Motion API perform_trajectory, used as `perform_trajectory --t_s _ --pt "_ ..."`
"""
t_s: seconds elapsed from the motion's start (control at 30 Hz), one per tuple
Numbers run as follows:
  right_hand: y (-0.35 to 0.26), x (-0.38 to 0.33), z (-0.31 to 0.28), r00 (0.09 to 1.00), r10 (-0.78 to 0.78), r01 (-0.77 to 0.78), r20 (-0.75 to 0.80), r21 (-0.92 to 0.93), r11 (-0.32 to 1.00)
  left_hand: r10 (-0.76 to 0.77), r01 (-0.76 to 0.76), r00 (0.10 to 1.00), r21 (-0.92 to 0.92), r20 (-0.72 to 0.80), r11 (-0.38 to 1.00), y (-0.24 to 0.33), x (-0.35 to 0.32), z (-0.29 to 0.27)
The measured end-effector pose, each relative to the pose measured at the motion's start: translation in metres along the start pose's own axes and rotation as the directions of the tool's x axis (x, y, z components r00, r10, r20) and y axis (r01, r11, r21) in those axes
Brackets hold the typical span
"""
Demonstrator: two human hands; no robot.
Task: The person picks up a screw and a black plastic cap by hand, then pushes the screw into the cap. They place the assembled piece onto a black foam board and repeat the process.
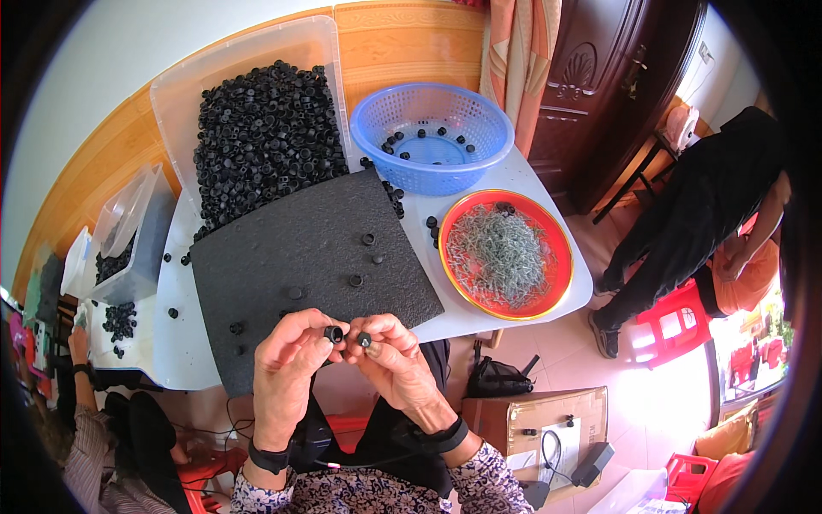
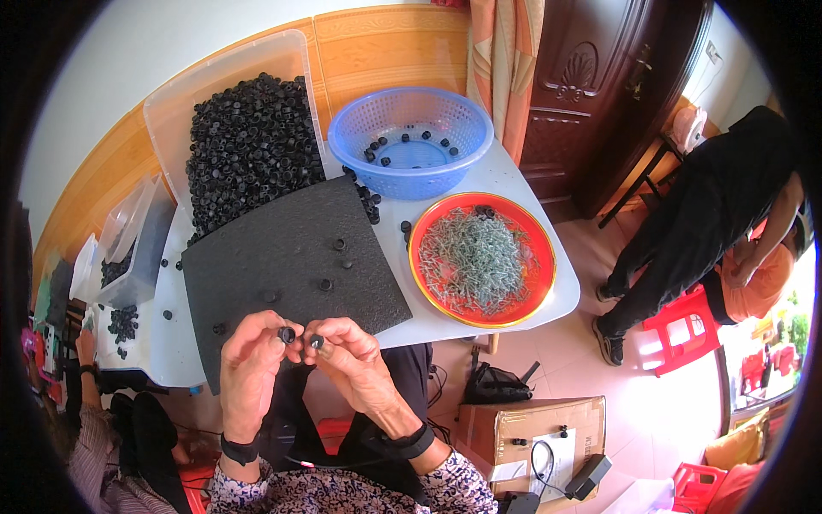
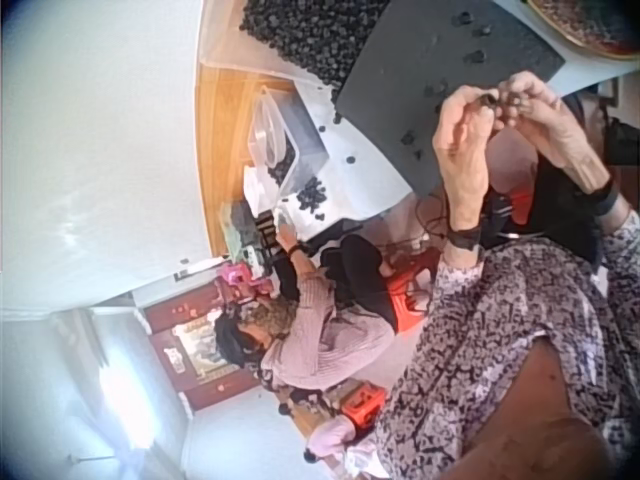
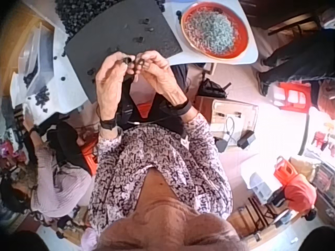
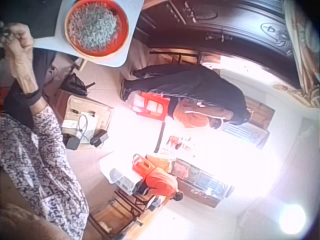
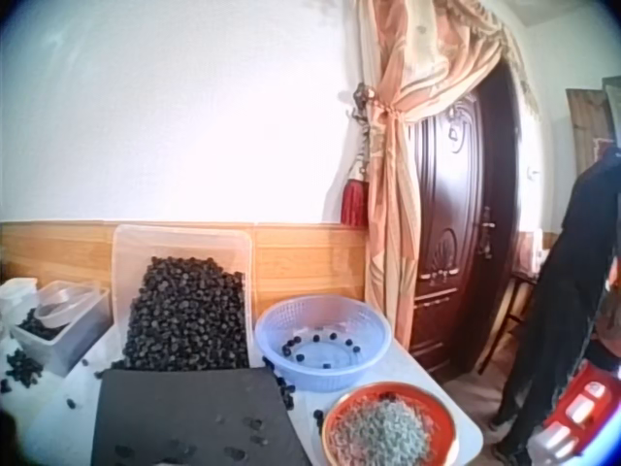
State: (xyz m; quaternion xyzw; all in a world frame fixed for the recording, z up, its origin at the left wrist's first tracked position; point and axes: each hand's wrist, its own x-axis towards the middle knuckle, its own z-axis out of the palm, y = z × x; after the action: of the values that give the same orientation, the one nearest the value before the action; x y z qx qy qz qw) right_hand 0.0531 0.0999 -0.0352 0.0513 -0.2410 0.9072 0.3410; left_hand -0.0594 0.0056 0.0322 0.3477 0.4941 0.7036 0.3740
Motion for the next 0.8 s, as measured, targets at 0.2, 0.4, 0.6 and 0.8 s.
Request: perform_trajectory --t_s 0.2,0.4,0.6,0.8 --pt "0.001 0.000 -0.005 0.998 0.034 -0.039 0.050 0.117 0.992 0.022 -0.023 0.999 0.037 0.037 0.999 0.003 -0.001 0.001" --pt "0.001 -0.002 -0.012 0.997 0.049 -0.057 0.068 0.136 0.989 0.032 -0.035 0.997 0.045 0.069 0.998 0.004 -0.001 0.003" --pt "0.001 -0.002 -0.011 0.996 0.037 -0.046 0.081 0.121 0.992 0.016 -0.018 0.999 0.037 0.039 0.999 0.004 -0.002 0.007" --pt "-0.001 -0.001 -0.012 0.999 -0.002 -0.001 0.053 0.057 0.998 0.012 -0.014 0.998 0.028 0.062 1.000 0.000 0.001 0.001"
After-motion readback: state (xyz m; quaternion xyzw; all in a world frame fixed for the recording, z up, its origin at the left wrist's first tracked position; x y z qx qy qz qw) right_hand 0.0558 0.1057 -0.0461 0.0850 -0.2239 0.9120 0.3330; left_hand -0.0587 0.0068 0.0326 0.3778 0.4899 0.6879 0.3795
